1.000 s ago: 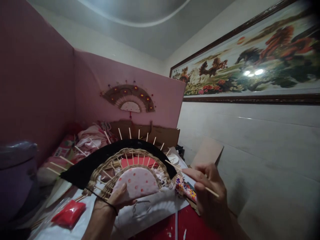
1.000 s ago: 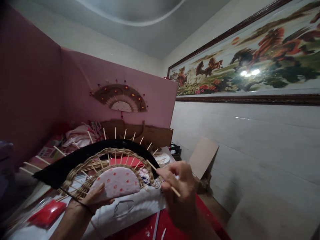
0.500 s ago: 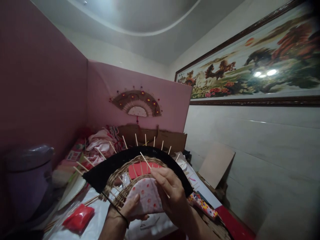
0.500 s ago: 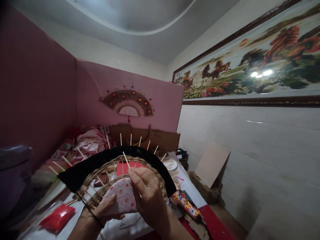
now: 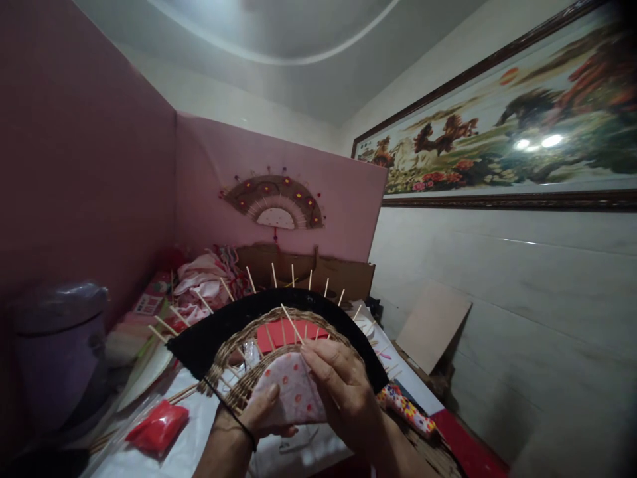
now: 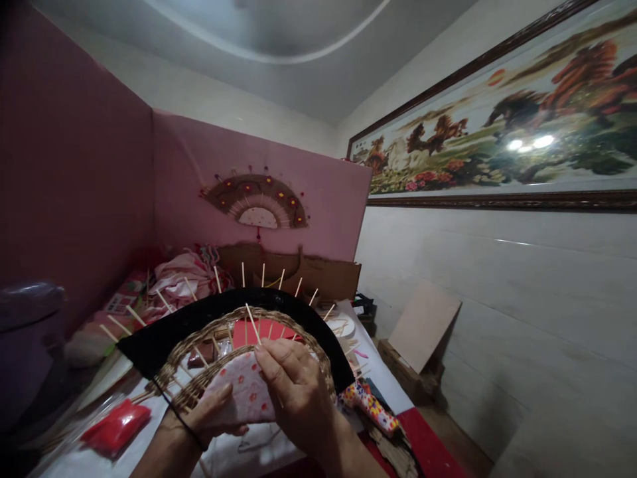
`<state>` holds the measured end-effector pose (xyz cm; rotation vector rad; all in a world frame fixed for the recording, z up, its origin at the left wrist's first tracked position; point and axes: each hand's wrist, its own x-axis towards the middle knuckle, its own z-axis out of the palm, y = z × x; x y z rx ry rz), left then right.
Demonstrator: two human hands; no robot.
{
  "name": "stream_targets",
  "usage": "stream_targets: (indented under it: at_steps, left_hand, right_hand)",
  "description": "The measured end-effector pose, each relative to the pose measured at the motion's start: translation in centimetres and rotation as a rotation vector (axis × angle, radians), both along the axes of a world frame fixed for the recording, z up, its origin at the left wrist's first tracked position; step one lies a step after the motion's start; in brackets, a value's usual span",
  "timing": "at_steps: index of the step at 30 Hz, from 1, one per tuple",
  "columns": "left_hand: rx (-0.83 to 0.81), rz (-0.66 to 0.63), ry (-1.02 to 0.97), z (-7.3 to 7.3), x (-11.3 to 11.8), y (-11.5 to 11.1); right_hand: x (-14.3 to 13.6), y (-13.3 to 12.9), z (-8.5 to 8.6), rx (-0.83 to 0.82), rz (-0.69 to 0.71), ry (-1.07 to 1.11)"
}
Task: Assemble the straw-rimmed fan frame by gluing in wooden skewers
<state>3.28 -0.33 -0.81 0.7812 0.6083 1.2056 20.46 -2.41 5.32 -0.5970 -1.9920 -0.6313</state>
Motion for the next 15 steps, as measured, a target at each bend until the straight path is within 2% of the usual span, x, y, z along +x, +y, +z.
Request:
stream_targets:
  at_steps: [9, 15]
  left_hand:
    - [-0.02, 0.094, 0.056, 0.64, 0.27, -0.43]
    - [-0.014, 0.072, 0.06, 0.88, 0.12, -0.83]
  right_hand:
    - [0.13, -0.13, 0.25, -0.004, -0.013, -0.063]
    - [0.12, 0.04, 0.14, 0.011, -0.011, -0.101]
